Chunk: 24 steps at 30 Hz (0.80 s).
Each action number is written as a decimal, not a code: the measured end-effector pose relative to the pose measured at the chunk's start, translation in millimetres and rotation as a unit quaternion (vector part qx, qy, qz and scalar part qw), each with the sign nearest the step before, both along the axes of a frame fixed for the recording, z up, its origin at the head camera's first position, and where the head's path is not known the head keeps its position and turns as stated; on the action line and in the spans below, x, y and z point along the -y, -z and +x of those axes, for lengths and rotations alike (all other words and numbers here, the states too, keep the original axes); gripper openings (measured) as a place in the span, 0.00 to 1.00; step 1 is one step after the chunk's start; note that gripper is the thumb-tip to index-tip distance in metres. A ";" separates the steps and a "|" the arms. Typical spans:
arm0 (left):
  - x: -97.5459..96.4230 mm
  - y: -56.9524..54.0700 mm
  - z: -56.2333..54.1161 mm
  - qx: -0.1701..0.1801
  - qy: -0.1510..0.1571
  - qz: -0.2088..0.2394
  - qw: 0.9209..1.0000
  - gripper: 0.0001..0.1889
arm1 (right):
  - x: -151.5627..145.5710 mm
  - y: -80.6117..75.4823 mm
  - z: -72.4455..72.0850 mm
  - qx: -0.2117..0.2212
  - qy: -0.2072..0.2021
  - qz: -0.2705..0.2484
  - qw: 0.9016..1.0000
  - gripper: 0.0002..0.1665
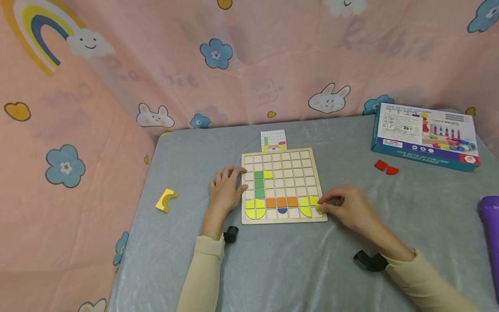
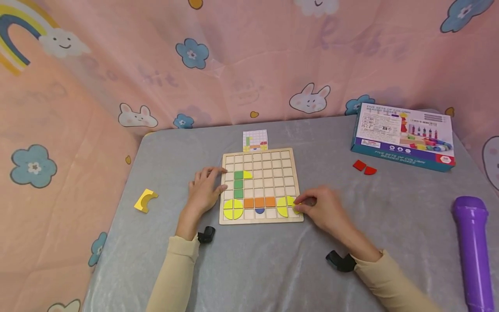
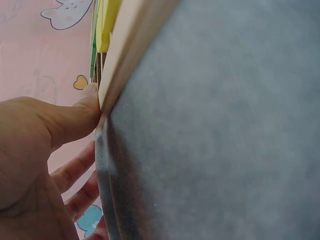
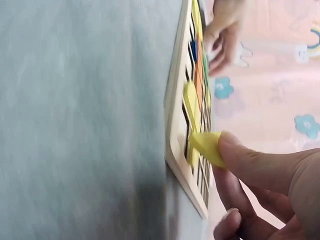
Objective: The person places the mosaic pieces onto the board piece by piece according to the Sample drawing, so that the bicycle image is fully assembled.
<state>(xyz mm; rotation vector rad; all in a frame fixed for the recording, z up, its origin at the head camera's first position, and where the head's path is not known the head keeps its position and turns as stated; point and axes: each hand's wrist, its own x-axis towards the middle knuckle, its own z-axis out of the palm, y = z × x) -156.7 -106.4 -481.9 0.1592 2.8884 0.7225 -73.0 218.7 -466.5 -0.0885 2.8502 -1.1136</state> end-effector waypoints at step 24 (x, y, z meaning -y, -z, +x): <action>0.5 0.6 0.4 0.000 0.002 0.001 1.000 0.23 | 13.2 8.6 -6.5 0.013 -0.005 0.021 1.000 0.13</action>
